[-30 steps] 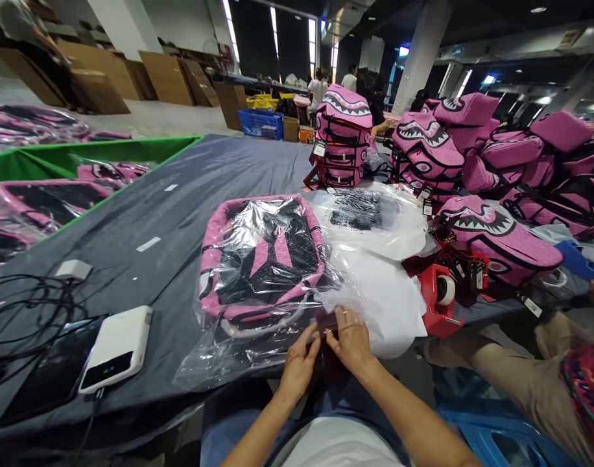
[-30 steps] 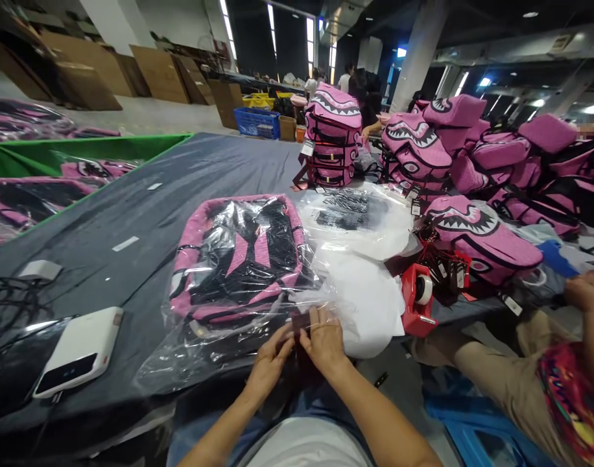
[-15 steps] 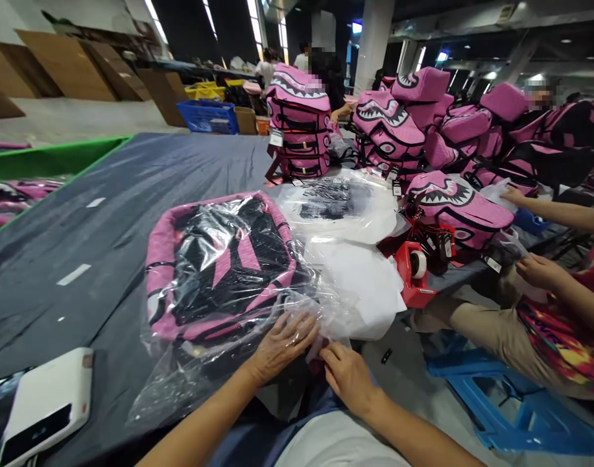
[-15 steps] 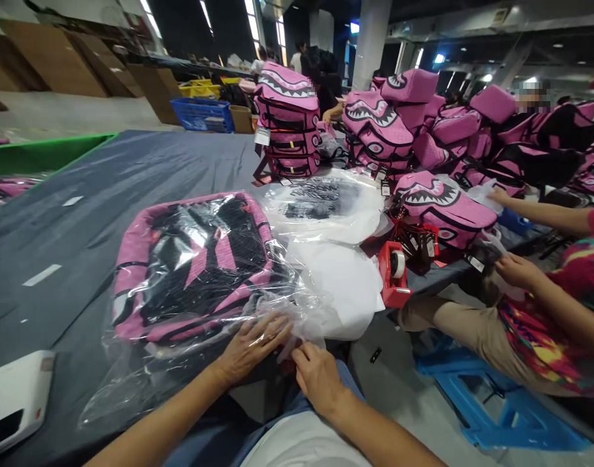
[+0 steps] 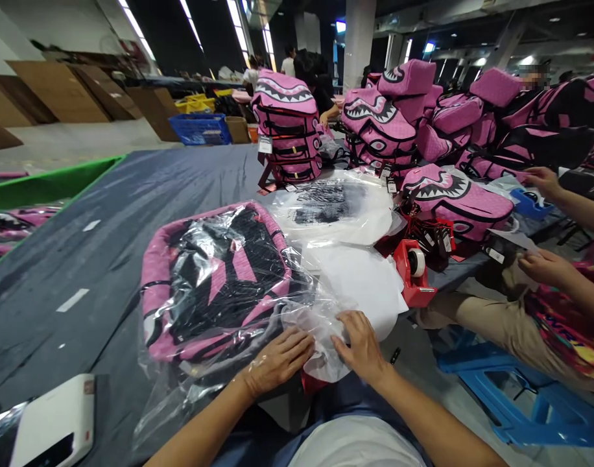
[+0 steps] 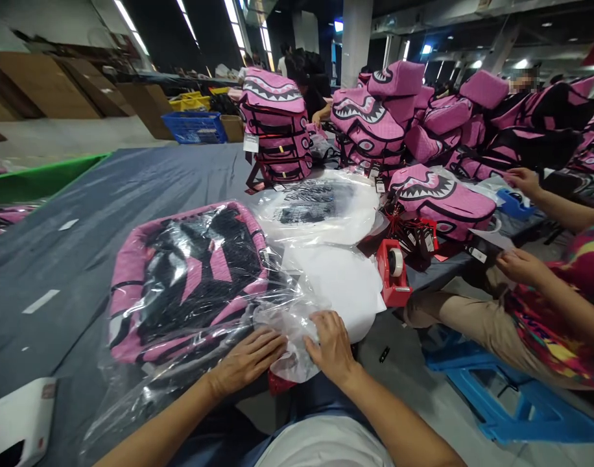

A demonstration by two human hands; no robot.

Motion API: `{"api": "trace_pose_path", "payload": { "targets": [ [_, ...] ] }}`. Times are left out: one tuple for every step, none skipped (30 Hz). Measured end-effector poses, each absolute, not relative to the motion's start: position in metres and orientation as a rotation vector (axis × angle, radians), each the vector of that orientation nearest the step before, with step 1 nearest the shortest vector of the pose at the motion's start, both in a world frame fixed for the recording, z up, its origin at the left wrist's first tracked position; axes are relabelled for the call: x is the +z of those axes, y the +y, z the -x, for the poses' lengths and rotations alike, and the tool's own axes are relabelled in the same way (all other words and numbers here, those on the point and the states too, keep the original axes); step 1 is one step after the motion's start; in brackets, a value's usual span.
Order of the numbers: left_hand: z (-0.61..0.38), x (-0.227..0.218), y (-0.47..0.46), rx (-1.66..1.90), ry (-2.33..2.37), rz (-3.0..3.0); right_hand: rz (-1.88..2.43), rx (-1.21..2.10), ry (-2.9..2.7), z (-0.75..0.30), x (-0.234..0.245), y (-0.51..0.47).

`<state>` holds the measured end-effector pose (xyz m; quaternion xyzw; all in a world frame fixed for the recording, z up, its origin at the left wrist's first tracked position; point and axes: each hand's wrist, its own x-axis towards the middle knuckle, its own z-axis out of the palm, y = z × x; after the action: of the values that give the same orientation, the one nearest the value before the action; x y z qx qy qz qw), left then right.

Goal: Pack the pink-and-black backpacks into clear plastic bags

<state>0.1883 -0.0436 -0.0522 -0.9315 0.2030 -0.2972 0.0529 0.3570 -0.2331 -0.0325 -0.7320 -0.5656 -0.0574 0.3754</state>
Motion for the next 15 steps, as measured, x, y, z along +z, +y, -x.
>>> {"api": "trace_pose_path", "payload": {
  "targets": [
    [-0.184,-0.049,-0.043,-0.926,0.612,2.833,1.816,-0.163,-1.502,-0.350,-0.031,-0.237],
    [-0.180,-0.046,-0.043,-0.950,0.611,2.833,1.765,-0.156,-1.568,-0.342,-0.031,-0.242],
    [-0.178,-0.044,-0.043,-0.969,0.626,2.830,1.719,-0.121,-1.637,-0.335,-0.032,-0.248],
    [-0.178,-0.041,-0.043,-0.967,0.653,2.826,1.678,-0.050,-1.692,-0.328,-0.033,-0.253],
    [-0.178,-0.039,-0.043,-0.941,0.675,2.826,1.650,0.052,-1.713,-0.323,-0.035,-0.258],
    [-0.180,-0.037,-0.042,-0.906,0.687,2.830,1.635,0.162,-1.697,-0.320,-0.036,-0.261],
    [-0.181,-0.036,-0.042,-0.874,0.689,2.838,1.631,0.254,-1.642,-0.321,-0.037,-0.261],
    [-0.183,-0.036,-0.042,-0.847,0.684,2.849,1.636,0.318,-1.559,-0.324,-0.037,-0.260],
    [-0.183,-0.036,-0.042,-0.826,0.669,2.862,1.653,0.358,-1.453,-0.329,-0.036,-0.256],
    [-0.183,-0.036,-0.041,-0.811,0.658,2.872,1.679,0.392,-1.337,-0.335,-0.035,-0.249],
    [-0.180,-0.037,-0.041,-0.811,0.665,2.868,1.705,0.441,-1.224,-0.342,-0.033,-0.241],
    [-0.177,-0.038,-0.040,-0.804,0.679,2.858,1.724,0.532,-1.121,-0.348,-0.031,-0.232],
    [-0.172,-0.038,-0.040,-0.793,0.695,2.845,1.734,0.674,-1.033,-0.353,-0.030,-0.223],
    [-0.167,-0.039,-0.040,-0.780,0.704,2.833,1.732,0.856,-0.972,-0.355,-0.030,-0.214],
    [-0.162,-0.038,-0.039,-0.774,0.707,2.825,1.720,1.044,-0.939,-0.356,-0.031,-0.207]
  ]
}}
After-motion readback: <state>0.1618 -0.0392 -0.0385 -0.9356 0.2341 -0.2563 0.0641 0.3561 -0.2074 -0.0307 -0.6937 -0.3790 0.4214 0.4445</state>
